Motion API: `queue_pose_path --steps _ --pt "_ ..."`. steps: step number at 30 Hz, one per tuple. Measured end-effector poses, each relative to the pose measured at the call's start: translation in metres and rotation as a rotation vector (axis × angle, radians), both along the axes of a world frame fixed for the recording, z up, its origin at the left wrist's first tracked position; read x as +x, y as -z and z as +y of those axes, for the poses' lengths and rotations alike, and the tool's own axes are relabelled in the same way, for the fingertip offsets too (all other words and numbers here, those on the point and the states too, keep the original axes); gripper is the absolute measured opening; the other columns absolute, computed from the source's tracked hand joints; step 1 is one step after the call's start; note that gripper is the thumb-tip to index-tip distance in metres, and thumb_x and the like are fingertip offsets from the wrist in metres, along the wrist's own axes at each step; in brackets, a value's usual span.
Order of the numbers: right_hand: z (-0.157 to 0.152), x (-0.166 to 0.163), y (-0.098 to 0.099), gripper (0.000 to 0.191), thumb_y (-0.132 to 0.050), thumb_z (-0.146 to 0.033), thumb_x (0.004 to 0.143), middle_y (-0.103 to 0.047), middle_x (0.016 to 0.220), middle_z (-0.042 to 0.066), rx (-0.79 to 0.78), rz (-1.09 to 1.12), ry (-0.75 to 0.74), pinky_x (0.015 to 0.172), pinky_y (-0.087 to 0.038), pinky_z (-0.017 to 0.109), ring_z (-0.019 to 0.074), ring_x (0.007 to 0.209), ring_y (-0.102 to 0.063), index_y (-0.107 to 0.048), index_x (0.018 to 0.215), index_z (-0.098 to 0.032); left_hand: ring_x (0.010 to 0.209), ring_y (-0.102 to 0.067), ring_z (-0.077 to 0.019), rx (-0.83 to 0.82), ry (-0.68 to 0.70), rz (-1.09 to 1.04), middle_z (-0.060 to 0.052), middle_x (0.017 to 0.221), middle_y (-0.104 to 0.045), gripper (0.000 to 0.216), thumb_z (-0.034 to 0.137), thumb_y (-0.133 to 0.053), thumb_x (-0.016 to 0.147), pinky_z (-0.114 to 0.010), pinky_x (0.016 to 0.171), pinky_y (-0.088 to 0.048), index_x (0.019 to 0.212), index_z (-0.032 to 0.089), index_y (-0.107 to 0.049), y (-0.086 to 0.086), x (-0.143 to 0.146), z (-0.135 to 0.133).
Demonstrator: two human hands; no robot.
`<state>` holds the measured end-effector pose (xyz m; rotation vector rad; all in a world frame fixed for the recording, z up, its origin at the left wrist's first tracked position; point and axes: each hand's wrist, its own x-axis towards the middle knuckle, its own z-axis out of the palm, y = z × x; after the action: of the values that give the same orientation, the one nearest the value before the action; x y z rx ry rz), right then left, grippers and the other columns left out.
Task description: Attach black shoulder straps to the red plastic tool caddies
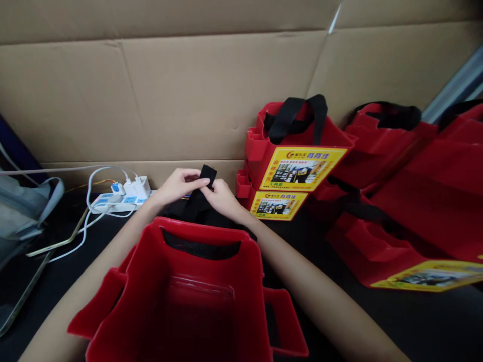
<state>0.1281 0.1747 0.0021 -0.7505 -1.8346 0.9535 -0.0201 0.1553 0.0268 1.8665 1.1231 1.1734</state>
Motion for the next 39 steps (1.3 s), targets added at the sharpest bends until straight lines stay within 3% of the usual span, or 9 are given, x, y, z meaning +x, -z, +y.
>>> queue_pose_path --steps 5,8,11,14,18,26,32,36,39 --pt "0.001 0.004 0.0 0.021 -0.058 -0.036 0.075 -0.06 0.069 0.001 0.101 -0.038 -0.073 0.068 -0.041 0.027 0.0135 0.066 -0.052 -0.063 0.067 -0.017 0.06 -0.052 -0.0089 0.027 -0.095 -0.26 0.001 0.071 -0.055 0.024 0.041 -0.049 0.082 -0.024 0.064 -0.045 0.082 0.018 -0.051 -0.007 -0.003 -0.001" --pt "0.01 0.007 0.002 0.015 -0.055 -0.031 0.076 -0.057 0.073 0.0 0.132 0.019 -0.022 0.07 -0.043 0.026 0.0122 0.069 -0.052 -0.061 0.081 -0.019 0.04 -0.032 -0.0048 -0.063 -0.071 -0.258 0.007 0.054 -0.038 0.023 0.038 -0.053 0.08 -0.019 0.043 -0.034 0.073 0.018 -0.046 -0.017 -0.017 -0.008" --pt "0.016 0.008 0.004 0.026 -0.054 -0.028 0.075 -0.048 0.07 -0.004 0.131 0.093 0.05 0.063 -0.046 0.024 0.0102 0.064 -0.051 -0.052 0.101 -0.022 0.037 -0.028 -0.0045 -0.152 -0.036 -0.179 0.008 0.048 -0.033 0.025 0.036 -0.057 0.078 -0.018 0.038 -0.025 0.066 0.017 -0.046 -0.017 -0.019 -0.014" --pt "0.013 0.008 0.003 0.032 -0.054 -0.032 0.076 -0.048 0.076 -0.003 0.11 0.151 0.093 0.05 -0.048 0.021 0.0107 0.064 -0.055 -0.047 0.105 -0.023 0.042 -0.041 -0.0072 -0.185 -0.025 -0.1 0.004 0.051 -0.047 0.02 0.034 -0.058 0.077 -0.019 0.042 -0.032 0.068 0.016 -0.055 -0.008 -0.011 -0.014" --pt "0.005 0.007 -0.001 0.024 -0.055 -0.038 0.075 -0.054 0.083 0.0 0.08 0.182 0.134 0.042 -0.05 0.02 0.0113 0.063 -0.058 -0.051 0.091 -0.02 0.058 -0.056 -0.0129 -0.167 -0.014 -0.018 -0.002 0.07 -0.065 0.021 0.034 -0.054 0.078 -0.023 0.054 -0.043 0.08 0.016 -0.064 0.004 0.0 -0.008" --pt "0.003 0.009 -0.004 0.018 -0.055 -0.036 0.076 -0.058 0.08 0.001 0.023 0.153 0.127 0.041 -0.053 0.02 0.0095 0.06 -0.055 -0.052 0.08 -0.019 0.103 -0.053 -0.022 0.069 -0.103 0.123 -0.005 0.102 -0.065 0.018 0.029 -0.056 0.075 -0.033 0.09 -0.039 0.081 0.019 -0.068 0.011 0.006 0.001" --pt "0.0 0.005 -0.006 0.016 -0.053 -0.035 0.077 -0.051 0.072 -0.001 -0.047 0.12 0.013 0.039 -0.052 0.02 0.0093 0.059 -0.053 -0.051 0.077 -0.019 0.08 -0.06 -0.0212 0.106 -0.093 0.169 -0.004 0.083 -0.068 0.026 0.032 -0.048 0.081 -0.033 0.077 -0.044 0.083 0.014 -0.067 0.015 0.006 0.002" --pt "0.001 0.006 -0.01 0.019 -0.045 -0.035 0.081 -0.055 0.086 0.002 -0.095 0.129 -0.107 0.047 -0.056 0.023 0.0131 0.075 -0.059 -0.055 0.085 -0.019 0.086 -0.06 -0.0202 0.129 -0.02 0.171 -0.004 0.091 -0.069 0.026 0.033 -0.048 0.082 -0.03 0.08 -0.044 0.088 0.015 -0.066 0.014 0.003 0.0" --pt "0.004 0.009 -0.009 0.017 -0.055 -0.032 0.075 -0.055 0.087 0.0 -0.103 0.129 -0.134 0.048 -0.056 0.023 0.0137 0.079 -0.058 -0.054 0.087 -0.02 0.095 -0.059 -0.0195 0.155 0.029 0.168 -0.004 0.097 -0.068 0.026 0.032 -0.048 0.083 -0.03 0.086 -0.043 0.095 0.016 -0.065 0.014 0.003 0.001"
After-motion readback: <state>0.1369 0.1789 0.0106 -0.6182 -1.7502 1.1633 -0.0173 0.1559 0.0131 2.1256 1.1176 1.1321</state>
